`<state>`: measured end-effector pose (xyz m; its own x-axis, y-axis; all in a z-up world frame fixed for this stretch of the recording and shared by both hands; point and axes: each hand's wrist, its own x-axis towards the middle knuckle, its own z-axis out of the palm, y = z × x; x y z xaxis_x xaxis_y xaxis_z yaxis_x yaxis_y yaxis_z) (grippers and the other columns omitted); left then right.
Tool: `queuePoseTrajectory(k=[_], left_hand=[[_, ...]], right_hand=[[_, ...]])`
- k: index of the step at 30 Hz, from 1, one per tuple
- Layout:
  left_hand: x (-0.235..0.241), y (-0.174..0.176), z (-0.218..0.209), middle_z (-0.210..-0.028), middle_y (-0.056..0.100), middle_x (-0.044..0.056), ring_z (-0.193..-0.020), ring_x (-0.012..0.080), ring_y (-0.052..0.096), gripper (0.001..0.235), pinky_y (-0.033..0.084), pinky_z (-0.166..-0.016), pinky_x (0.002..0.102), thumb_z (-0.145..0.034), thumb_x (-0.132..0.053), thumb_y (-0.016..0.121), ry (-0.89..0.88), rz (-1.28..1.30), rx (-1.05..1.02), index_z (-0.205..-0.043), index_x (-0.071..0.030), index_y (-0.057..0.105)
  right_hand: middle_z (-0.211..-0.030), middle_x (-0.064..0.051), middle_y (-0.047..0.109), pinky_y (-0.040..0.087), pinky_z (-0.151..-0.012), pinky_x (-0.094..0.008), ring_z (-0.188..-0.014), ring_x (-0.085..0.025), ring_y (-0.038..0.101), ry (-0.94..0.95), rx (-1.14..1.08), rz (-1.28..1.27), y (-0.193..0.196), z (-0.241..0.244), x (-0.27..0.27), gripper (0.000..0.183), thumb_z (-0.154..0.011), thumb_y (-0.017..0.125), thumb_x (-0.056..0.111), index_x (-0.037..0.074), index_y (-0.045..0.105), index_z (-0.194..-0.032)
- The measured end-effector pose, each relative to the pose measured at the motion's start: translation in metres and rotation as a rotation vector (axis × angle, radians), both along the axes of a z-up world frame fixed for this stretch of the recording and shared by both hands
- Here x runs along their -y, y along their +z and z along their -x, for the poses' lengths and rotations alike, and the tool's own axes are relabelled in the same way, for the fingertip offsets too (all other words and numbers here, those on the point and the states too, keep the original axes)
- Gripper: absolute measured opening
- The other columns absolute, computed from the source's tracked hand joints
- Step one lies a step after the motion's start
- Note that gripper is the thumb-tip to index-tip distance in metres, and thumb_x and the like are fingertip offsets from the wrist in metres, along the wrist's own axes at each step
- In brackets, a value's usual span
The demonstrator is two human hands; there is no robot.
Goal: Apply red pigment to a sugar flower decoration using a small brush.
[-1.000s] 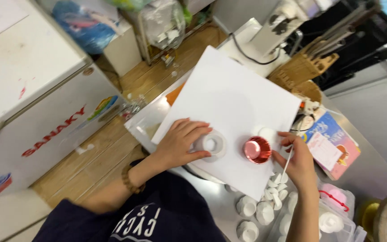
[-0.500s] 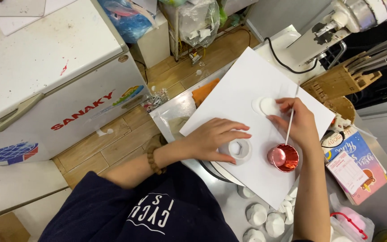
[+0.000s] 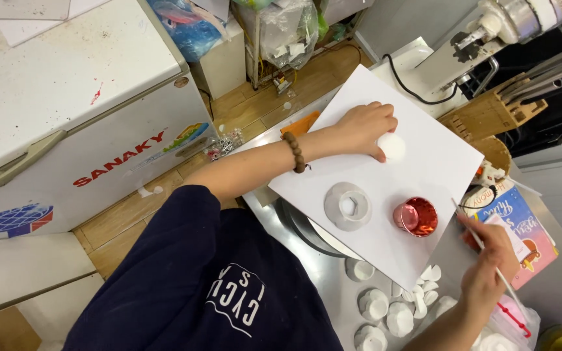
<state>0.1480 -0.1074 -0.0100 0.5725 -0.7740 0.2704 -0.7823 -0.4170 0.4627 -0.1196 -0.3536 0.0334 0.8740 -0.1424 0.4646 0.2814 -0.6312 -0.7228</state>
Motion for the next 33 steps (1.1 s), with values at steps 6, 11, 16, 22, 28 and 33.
queuePoseTrajectory(k=[6,11,16,22,28,33], left_hand=[[0.004,0.010,-0.002,-0.106,0.065,0.005,-0.101,0.0279,0.061,0.062,0.051,-0.079,0.041,-0.054,-0.028,0.098,0.025,0.041,-0.214,-0.101,-0.010,0.061],[0.006,0.009,-0.003,-0.091,0.071,0.004,-0.087,0.0234,0.067,0.039,0.052,-0.072,0.039,-0.066,-0.028,0.092,0.074,0.081,-0.269,-0.089,-0.010,0.066],[-0.005,0.011,0.003,-0.081,0.076,0.005,-0.075,0.0206,0.072,0.022,0.054,-0.068,0.038,-0.077,-0.027,0.086,0.084,0.177,-0.385,-0.084,-0.009,0.074],[-0.033,0.024,0.015,-0.079,0.075,0.006,-0.075,0.0224,0.072,0.039,0.055,-0.068,0.037,-0.064,-0.022,0.090,0.166,0.212,-0.336,-0.098,-0.012,0.075],[-0.073,0.051,0.085,-0.080,0.078,0.004,-0.068,0.0138,0.076,0.030,0.057,-0.063,0.032,-0.087,-0.021,0.078,0.108,0.279,-0.567,-0.113,-0.013,0.065],[-0.089,0.056,0.153,-0.083,0.077,0.003,-0.071,0.0097,0.077,0.018,0.059,-0.064,0.025,-0.092,-0.014,0.072,0.019,0.455,-0.726,-0.108,-0.009,0.067]], right_hand=[[-0.074,-0.008,0.059,0.042,-0.066,-0.033,-0.069,-0.017,0.054,-0.088,-0.210,0.130,-0.006,-0.013,-0.017,0.045,-0.117,0.045,0.027,0.000,0.073,-0.094],[-0.071,-0.012,0.058,0.041,-0.065,-0.034,-0.065,-0.020,0.053,-0.156,-0.290,0.258,-0.005,-0.029,-0.031,0.035,-0.112,0.058,0.022,-0.004,0.069,-0.090],[-0.071,-0.009,0.059,0.041,-0.062,-0.032,-0.065,-0.018,0.054,-0.144,-0.292,0.165,0.003,-0.019,-0.037,0.032,-0.109,0.059,0.021,-0.002,0.072,-0.092],[-0.079,-0.006,0.060,0.039,-0.066,-0.025,-0.072,-0.011,0.054,-0.186,-0.091,-0.042,-0.002,0.014,-0.047,0.036,-0.116,0.055,0.021,-0.002,0.073,-0.095],[-0.104,-0.012,0.069,0.056,-0.080,-0.024,-0.086,-0.013,0.066,-0.116,0.039,-0.249,-0.014,0.018,-0.122,0.013,-0.106,0.061,0.009,-0.003,0.065,-0.109],[-0.117,-0.012,0.066,0.053,-0.093,-0.027,-0.096,-0.012,0.063,-0.124,-0.020,-0.416,-0.049,0.006,-0.153,0.025,-0.093,0.077,-0.003,0.000,0.058,-0.108]])
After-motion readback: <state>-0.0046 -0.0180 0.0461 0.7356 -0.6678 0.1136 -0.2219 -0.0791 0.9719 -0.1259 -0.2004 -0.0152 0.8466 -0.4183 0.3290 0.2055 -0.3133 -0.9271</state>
